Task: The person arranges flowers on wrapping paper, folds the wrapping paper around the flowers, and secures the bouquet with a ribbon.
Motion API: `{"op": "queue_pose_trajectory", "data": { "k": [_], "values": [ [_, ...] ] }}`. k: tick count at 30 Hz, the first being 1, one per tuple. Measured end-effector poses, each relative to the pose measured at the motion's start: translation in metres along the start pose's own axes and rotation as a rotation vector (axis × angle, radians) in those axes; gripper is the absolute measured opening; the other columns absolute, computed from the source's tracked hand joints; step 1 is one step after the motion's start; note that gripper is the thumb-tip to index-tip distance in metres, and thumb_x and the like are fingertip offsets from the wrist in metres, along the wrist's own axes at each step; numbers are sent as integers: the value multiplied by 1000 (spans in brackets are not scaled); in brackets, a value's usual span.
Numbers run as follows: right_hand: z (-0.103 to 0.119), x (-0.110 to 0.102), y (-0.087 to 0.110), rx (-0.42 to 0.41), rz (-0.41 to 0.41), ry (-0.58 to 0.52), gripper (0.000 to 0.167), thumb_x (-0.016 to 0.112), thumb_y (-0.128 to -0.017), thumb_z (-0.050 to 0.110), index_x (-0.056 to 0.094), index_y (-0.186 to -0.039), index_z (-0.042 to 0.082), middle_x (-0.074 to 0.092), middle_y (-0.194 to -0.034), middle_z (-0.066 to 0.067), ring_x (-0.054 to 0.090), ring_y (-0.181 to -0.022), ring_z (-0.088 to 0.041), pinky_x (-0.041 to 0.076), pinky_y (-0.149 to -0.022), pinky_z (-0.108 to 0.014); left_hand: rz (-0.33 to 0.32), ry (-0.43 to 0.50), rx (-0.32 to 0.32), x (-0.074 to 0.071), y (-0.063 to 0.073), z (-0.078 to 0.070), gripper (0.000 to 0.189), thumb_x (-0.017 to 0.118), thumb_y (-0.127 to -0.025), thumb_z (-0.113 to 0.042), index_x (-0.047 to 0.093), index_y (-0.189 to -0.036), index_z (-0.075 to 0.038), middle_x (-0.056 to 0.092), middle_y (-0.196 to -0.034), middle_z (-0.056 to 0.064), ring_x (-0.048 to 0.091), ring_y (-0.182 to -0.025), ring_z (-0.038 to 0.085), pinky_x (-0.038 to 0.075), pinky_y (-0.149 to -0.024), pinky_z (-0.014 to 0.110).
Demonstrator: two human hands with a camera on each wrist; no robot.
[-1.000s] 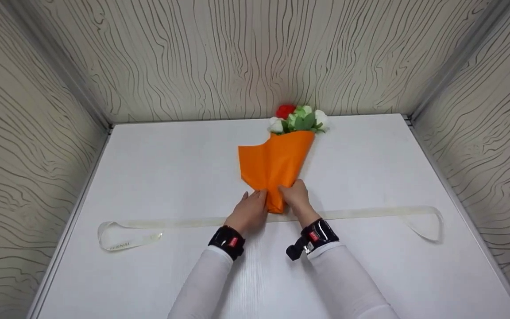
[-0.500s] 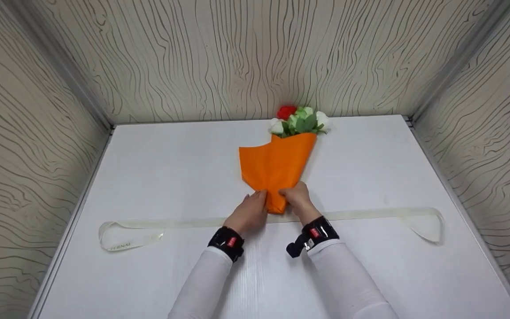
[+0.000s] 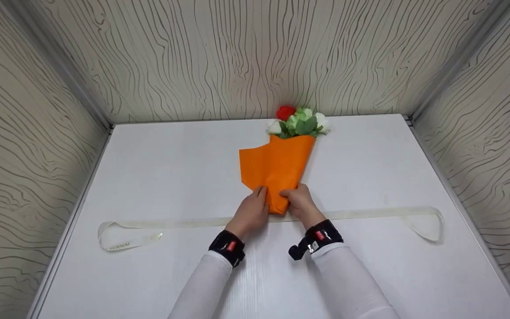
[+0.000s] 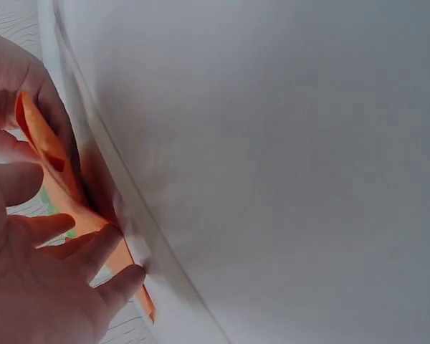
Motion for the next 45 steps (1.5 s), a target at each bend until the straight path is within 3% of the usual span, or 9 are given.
{"op": "queue_pose_trajectory", "data": {
  "k": [3, 8, 14, 17, 27, 32, 39, 45],
  "values": [
    [-2, 0, 2, -11, 10, -42, 51, 55, -72, -14, 38, -119, -7, 50, -111, -18, 53, -97, -28, 46, -81, -36, -16, 70, -21, 1, -1, -2, 52, 37, -95, -29, 26, -138, -2, 34, -137, 13, 35, -123, 23, 26, -101, 34],
    [-2, -3, 8, -15, 16, -60, 50, 56, -74, -11, 39, -121, -3, 49, -115, -16, 52, -101, -28, 45, -83, -36, -6, 290, -65, 0, -3, -7, 53, 37, -96, -28, 23, -139, 0, 34, -137, 12, 33, -124, 21, 25, -102, 35],
    [-1, -5, 15, -31, 39, -86, 48, 57, -76, -10, 41, -120, 1, 49, -117, -13, 51, -104, -26, 44, -85, -36, -80, 477, -55, -5, -4, -12, 51, 41, -95, -23, 27, -136, 3, 40, -132, 15, 40, -118, 22, 30, -99, 37],
    [0, -5, 20, -38, 50, -81, 48, 59, -77, -8, 40, -119, 4, 49, -117, -11, 51, -105, -25, 44, -85, -35, -110, 539, -81, -9, -3, -14, 52, 43, -94, -24, 29, -136, 2, 44, -129, 14, 45, -114, 22, 34, -95, 36],
    [7, -4, 39, -128, 100, 132, 50, 65, -79, 3, 41, -121, 13, 52, -116, -6, 54, -102, -21, 45, -83, -35, -102, 826, -156, -21, 0, -14, 53, 47, -92, -26, 28, -139, -8, 54, -112, 4, 54, -95, 13, 45, -84, 29],
    [15, -2, 50, -213, 207, 104, 51, 63, -78, -2, 42, -123, 9, 53, -116, -12, 56, -100, -26, 46, -82, -38, -89, 967, -156, -30, 0, -10, 55, 52, -90, -28, 31, -136, -8, 57, -107, 4, 56, -95, 13, 44, -85, 30],
    [18, -1, 63, -250, 378, 150, 53, 63, -80, 2, 38, -126, 4, 55, -113, -17, 57, -98, -30, 46, -81, -39, -58, 1043, -134, -39, -2, -1, 51, 61, -84, -29, 42, -125, -7, 63, -97, 5, 60, -86, 17, 48, -77, 32],
    [19, -4, 68, -209, 387, 234, 50, 65, -78, 1, 43, -122, 3, 56, -110, -17, 57, -95, -31, 47, -81, -38, -48, 1069, -133, -35, 2, 2, 43, 65, -81, -19, 47, -118, -6, 63, -96, 5, 61, -85, 19, 49, -73, 31]
  ]
}}
Point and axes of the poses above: each hand's wrist, its own y-axis away from the middle knuckle, its own x-axis out of the palm, z = x × y, the point moved 2 cm from there along -y, towards the middle knuckle
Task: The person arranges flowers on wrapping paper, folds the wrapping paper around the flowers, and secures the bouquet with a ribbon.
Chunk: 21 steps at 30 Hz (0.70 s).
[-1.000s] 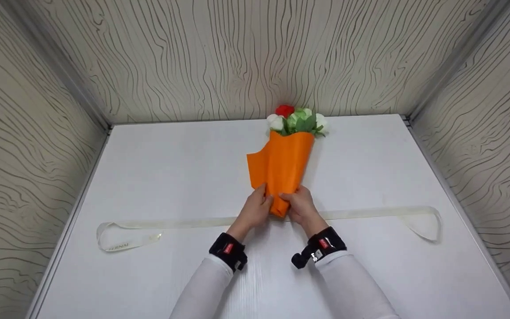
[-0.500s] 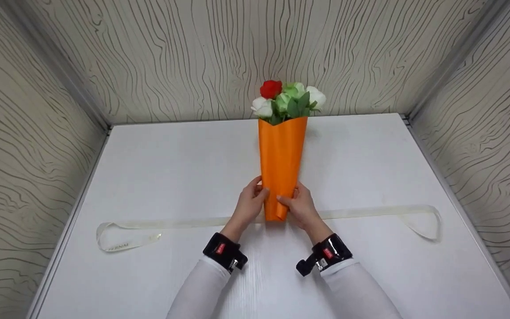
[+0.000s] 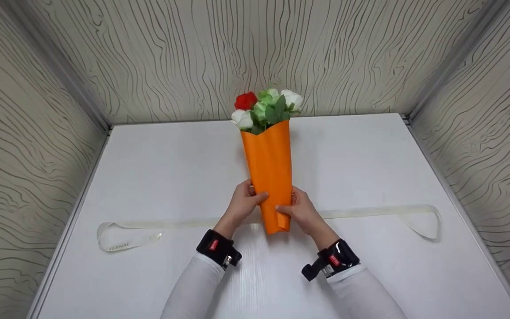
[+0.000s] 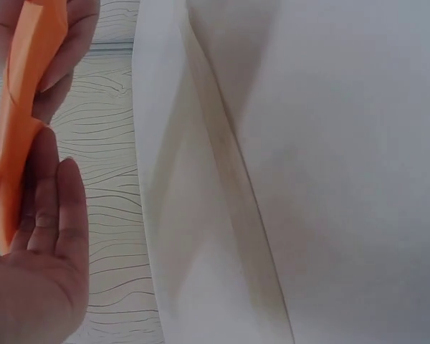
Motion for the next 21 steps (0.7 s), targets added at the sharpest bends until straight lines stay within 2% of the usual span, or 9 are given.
{"op": "queue_pose_trajectory", "data": {
  "k": [5, 8, 11, 13, 17, 19, 21],
  "values": [
    [0, -4, 4, 8, -37, 161, 55, 74, -69, 5, 48, -117, 7, 54, -107, -11, 54, -93, -27, 45, -82, -37, -6, -14, -30, 2, 7, 7, 42, 66, -80, -15, 48, -118, -7, 62, -95, 6, 60, -83, 19, 49, -73, 31],
    [0, -6, 4, -22, -40, 199, 64, 79, -63, 8, 47, -118, 9, 53, -109, -9, 52, -94, -26, 44, -82, -37, -12, -34, -48, 2, 11, 8, 43, 66, -80, -15, 47, -118, -8, 62, -95, 5, 58, -82, 20, 48, -73, 30],
    [2, -7, 3, -29, -9, 137, 68, 79, -64, 12, 44, -122, 11, 50, -113, -10, 52, -97, -27, 44, -83, -38, -17, -43, -44, 2, 15, 6, 45, 66, -80, -15, 46, -120, -9, 62, -94, 5, 58, -82, 20, 48, -73, 31],
    [4, -7, 3, -11, 0, 52, 65, 77, -67, 13, 43, -123, 12, 47, -116, -12, 52, -99, -28, 44, -84, -37, -11, -34, -35, 2, 17, 5, 45, 66, -80, -14, 46, -120, -9, 62, -94, 6, 59, -82, 20, 48, -73, 31],
    [10, -11, 2, 25, -74, -107, 53, 73, -72, 12, 45, -117, 5, 50, -113, -17, 53, -97, -30, 45, -84, -36, 28, -19, -9, 2, 23, 7, 45, 65, -80, -12, 46, -120, -7, 63, -92, 7, 60, -81, 20, 49, -71, 31],
    [15, -13, 3, 32, -131, -90, 48, 72, -73, 9, 46, -112, 3, 54, -110, -17, 54, -95, -29, 45, -83, -35, 48, -28, -10, 1, 28, 7, 44, 64, -81, -11, 45, -120, -5, 63, -91, 8, 60, -80, 20, 49, -70, 31],
    [15, -15, 2, 39, -179, -16, 45, 73, -72, 7, 48, -109, 3, 59, -105, -15, 55, -93, -28, 46, -81, -33, 63, -45, -31, 0, 31, 11, 45, 64, -81, -14, 45, -121, -6, 63, -91, 7, 59, -79, 20, 49, -70, 31]
  ]
}}
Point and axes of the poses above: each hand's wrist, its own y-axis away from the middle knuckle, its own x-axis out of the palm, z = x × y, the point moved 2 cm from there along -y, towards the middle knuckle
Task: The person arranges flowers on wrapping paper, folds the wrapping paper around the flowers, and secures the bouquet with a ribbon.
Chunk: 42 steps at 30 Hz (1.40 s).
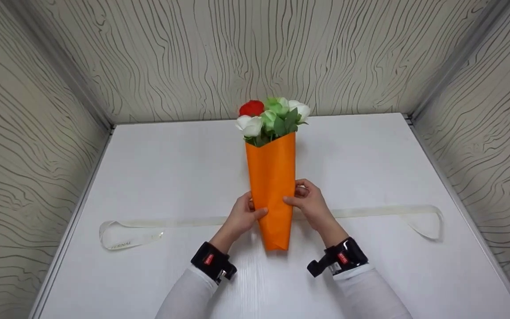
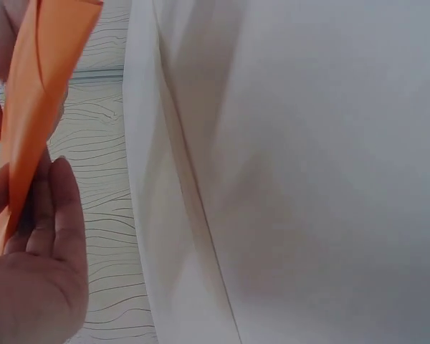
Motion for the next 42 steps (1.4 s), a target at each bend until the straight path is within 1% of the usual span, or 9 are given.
{"op": "queue_pose_trajectory", "data": {
  "k": [3, 7, 14, 24, 27, 31, 34, 38, 42],
  "values": [
    [-5, 0, 1, 3, -40, 128, 43, 74, -70, 4, 50, -105, 5, 62, -99, -11, 56, -88, -26, 48, -77, -33, 23, -52, -54, -2, 4, 5, 46, 65, -81, -18, 45, -121, -9, 63, -92, 6, 59, -78, 21, 49, -71, 31],
    [-18, 1, 1, 15, -63, 198, 43, 75, -67, 3, 52, -102, 6, 64, -92, -10, 58, -82, -24, 50, -71, -32, 27, -156, -112, -4, 5, 12, 45, 66, -80, -19, 48, -120, -9, 60, -93, 4, 57, -79, 19, 49, -70, 30],
    [-37, 4, 3, 50, -63, 266, 42, 75, -65, 0, 52, -100, 4, 65, -88, -10, 60, -78, -21, 49, -67, -31, -34, -336, -209, -4, 13, 21, 46, 74, -72, -21, 53, -108, -1, 56, -91, 5, 54, -77, 19, 47, -70, 31],
    [-53, 6, 9, 118, -84, 412, 40, 76, -65, 2, 52, -96, 2, 63, -84, -11, 59, -70, -20, 50, -58, -31, -59, -671, -246, -1, 23, 30, 48, 75, -66, -39, 55, -95, -6, 54, -76, 2, 51, -64, 18, 42, -56, 29],
    [-55, 6, 8, 102, -95, 489, 40, 77, -64, 5, 53, -96, 2, 62, -80, -9, 58, -68, -19, 49, -57, -29, -54, -793, -213, 0, 24, 29, 43, 74, -66, -44, 55, -84, -9, 52, -67, 0, 49, -57, 17, 38, -51, 28],
    [-54, 6, 9, 60, -120, 604, 43, 78, -64, 9, 55, -99, -1, 59, -78, -8, 56, -66, -18, 48, -58, -29, -82, -1001, -106, 5, 24, 27, 47, 71, -65, -51, 55, -79, -9, 50, -63, 1, 48, -54, 17, 36, -48, 29],
    [-52, 8, 13, -20, -139, 712, 54, 78, -65, 11, 51, -110, -4, 56, -83, -8, 55, -70, -17, 48, -62, -29, -130, -1169, 8, 11, 26, 24, 58, 70, -65, -54, 55, -93, -6, 50, -75, 6, 50, -65, 21, 41, -55, 33],
    [-49, 14, 24, -205, -189, 981, 67, 77, -68, 21, 46, -123, 0, 49, -97, -11, 48, -81, -20, 45, -68, -30, -185, -1355, 158, 21, 34, 23, 64, 66, -70, -53, 49, -115, -11, 45, -96, 15, 48, -81, 28, 44, -67, 40],
    [-51, 19, 39, -306, -224, 1257, 62, 71, -73, 38, 49, -126, 14, 43, -111, -17, 44, -94, -31, 41, -75, -39, -193, -1451, 195, 27, 42, 27, 60, 56, -78, -54, 45, -128, -22, 43, -105, 17, 49, -87, 35, 43, -74, 50]
  ]
}}
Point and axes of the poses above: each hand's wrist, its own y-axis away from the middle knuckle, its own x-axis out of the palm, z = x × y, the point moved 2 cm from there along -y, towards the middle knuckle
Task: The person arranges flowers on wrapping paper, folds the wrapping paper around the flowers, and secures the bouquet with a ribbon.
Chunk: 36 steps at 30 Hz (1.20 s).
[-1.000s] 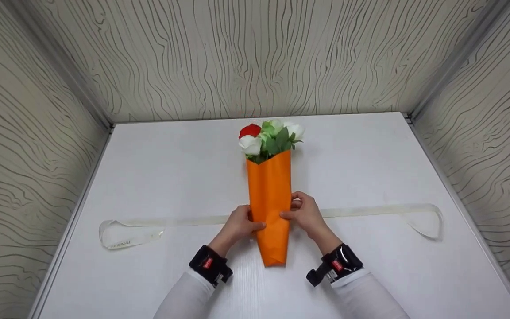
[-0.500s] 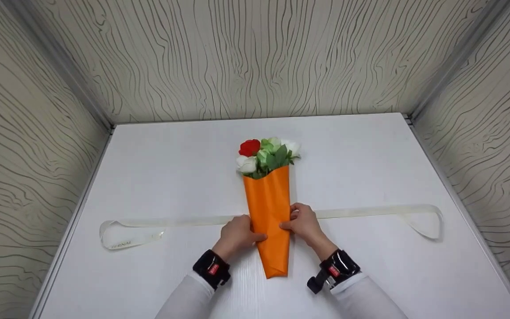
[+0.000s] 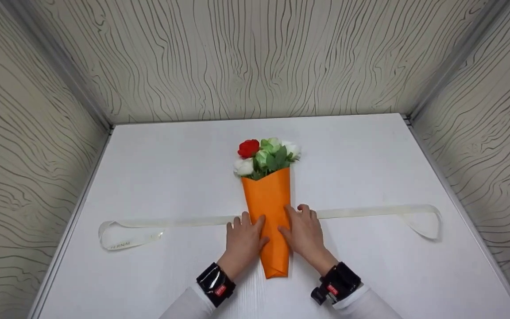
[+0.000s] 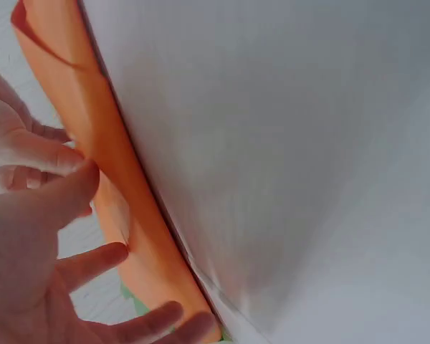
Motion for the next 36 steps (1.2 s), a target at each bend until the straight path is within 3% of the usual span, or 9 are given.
{"op": "queue_pose_trajectory", "data": {
  "k": [4, 8, 20, 26, 36],
  "values": [
    [0, 3, 11, -17, 57, 99, 61, 62, -77, 48, 45, -131, 22, 40, -121, -23, 37, -109, -42, 35, -86, -51, 34, -45, -14, 3, 5, -2, 58, 49, -82, -56, 42, -132, -28, 47, -109, 19, 49, -96, 41, 36, -81, 59],
    [-3, 7, 12, -37, 99, 118, 62, 58, -79, 50, 43, -133, 22, 39, -123, -24, 33, -113, -45, 30, -90, -55, 51, -65, -18, 4, 4, -2, 58, 47, -82, -57, 41, -133, -29, 48, -110, 19, 48, -99, 42, 33, -85, 60],
    [-16, 13, -18, -104, 124, 172, 61, 53, -81, 54, 43, -133, 23, 38, -126, -23, 32, -116, -44, 29, -93, -54, 79, -62, -71, 7, -18, 4, 59, 47, -82, -58, 40, -133, -29, 48, -107, 16, 48, -97, 38, 32, -87, 59],
    [-13, 13, -32, -82, 124, 184, 60, 53, -81, 54, 43, -133, 24, 40, -125, -22, 34, -115, -44, 30, -91, -54, 84, -53, -83, 6, -29, 9, 58, 46, -83, -57, 40, -133, -29, 48, -107, 16, 48, -96, 37, 33, -87, 58],
    [-3, 12, -26, 16, 107, 195, 59, 54, -81, 53, 43, -132, 26, 42, -122, -22, 37, -111, -43, 31, -88, -55, 61, -66, -68, 7, -31, 10, 53, 47, -85, -52, 40, -134, -29, 48, -105, 16, 48, -96, 36, 32, -87, 58]
  ]
}}
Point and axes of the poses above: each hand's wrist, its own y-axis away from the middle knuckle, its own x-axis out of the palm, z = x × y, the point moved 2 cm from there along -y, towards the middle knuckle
